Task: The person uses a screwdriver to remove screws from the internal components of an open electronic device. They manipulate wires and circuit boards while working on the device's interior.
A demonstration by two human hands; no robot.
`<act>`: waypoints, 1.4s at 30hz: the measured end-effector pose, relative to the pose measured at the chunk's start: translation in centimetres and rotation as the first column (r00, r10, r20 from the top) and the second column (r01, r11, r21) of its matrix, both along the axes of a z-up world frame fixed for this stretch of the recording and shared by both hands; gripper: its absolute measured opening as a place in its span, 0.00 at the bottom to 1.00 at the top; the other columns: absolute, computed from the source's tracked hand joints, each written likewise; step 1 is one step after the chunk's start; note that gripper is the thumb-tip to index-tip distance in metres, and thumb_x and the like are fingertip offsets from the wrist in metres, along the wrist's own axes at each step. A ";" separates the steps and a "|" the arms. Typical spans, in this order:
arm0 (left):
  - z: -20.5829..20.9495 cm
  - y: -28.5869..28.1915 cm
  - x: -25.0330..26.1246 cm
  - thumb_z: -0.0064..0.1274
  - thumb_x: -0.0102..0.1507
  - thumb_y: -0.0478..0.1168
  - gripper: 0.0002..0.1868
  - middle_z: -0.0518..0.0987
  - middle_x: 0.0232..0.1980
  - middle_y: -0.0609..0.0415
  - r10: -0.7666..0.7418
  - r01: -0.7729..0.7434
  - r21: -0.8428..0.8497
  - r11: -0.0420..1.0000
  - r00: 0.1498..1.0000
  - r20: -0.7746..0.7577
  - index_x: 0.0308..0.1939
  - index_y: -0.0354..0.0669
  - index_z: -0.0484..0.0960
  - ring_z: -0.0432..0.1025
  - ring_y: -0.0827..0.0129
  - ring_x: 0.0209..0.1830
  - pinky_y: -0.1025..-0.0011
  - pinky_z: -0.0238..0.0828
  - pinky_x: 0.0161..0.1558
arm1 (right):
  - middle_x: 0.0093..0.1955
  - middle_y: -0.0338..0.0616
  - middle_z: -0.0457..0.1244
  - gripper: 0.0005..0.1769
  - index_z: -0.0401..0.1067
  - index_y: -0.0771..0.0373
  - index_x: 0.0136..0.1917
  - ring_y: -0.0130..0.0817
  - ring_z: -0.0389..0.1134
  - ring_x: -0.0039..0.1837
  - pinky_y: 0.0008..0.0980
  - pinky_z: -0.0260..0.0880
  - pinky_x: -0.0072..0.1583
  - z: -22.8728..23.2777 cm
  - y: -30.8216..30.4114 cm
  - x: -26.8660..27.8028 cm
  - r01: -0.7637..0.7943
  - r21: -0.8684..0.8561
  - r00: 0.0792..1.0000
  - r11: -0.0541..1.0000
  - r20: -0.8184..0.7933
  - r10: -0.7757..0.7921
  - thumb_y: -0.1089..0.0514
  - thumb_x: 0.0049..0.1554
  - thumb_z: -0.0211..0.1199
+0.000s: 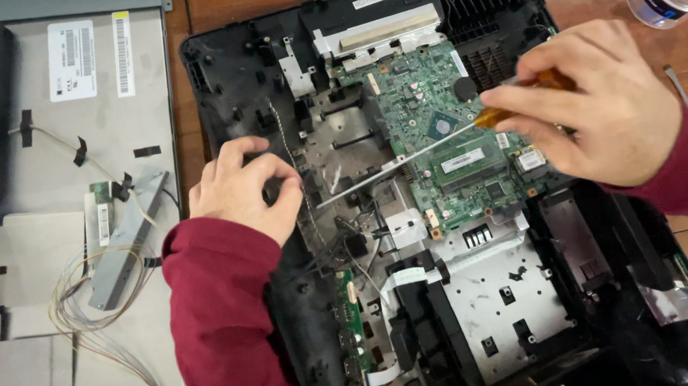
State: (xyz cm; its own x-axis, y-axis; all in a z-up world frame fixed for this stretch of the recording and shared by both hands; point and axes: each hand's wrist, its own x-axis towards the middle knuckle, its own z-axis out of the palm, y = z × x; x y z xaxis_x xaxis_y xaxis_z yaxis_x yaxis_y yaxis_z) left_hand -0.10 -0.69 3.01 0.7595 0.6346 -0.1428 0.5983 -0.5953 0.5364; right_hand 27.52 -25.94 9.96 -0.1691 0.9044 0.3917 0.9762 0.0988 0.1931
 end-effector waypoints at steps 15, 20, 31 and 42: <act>1.9 -0.3 -0.6 0.52 0.55 0.56 0.12 0.66 0.72 0.67 -0.073 0.062 -0.104 0.993 0.991 -0.110 0.38 0.62 0.84 0.62 0.57 0.67 0.48 0.54 0.67 | 0.49 0.44 0.64 0.12 0.81 0.54 0.56 0.43 0.62 0.51 0.44 0.58 0.53 -0.6 1.6 -0.8 -0.030 -0.008 0.998 1.000 -0.049 0.030 0.50 0.65 0.65; 1.2 -0.4 -0.4 0.53 0.54 0.56 0.13 0.65 0.73 0.66 -0.086 0.079 -0.056 0.995 0.988 -0.125 0.38 0.62 0.82 0.63 0.55 0.65 0.49 0.56 0.65 | 0.49 0.44 0.63 0.10 0.80 0.51 0.57 0.44 0.62 0.50 0.43 0.63 0.51 -1.4 1.6 -0.9 -0.003 -0.053 0.999 0.999 -0.048 0.000 0.50 0.64 0.65; 0.4 0.0 -0.6 0.51 0.60 0.57 0.11 0.71 0.67 0.67 -0.024 0.024 -0.050 0.998 1.000 -0.006 0.38 0.64 0.86 0.65 0.60 0.65 0.53 0.60 0.64 | 0.48 0.43 0.63 0.13 0.78 0.51 0.58 0.41 0.63 0.50 0.43 0.67 0.51 -0.5 -0.1 -2.1 0.110 -0.139 0.991 0.984 -0.060 -0.119 0.49 0.61 0.66; 4.7 -1.2 -2.9 0.50 0.63 0.58 0.15 0.75 0.65 0.57 -0.038 0.038 0.107 0.994 0.999 0.006 0.42 0.61 0.87 0.64 0.57 0.67 0.45 0.55 0.69 | 0.67 0.56 0.60 0.22 0.74 0.68 0.69 0.47 0.60 0.68 0.44 0.56 0.71 3.0 -20.3 -3.0 0.610 -0.012 0.690 0.793 -0.485 -0.538 0.63 0.62 0.65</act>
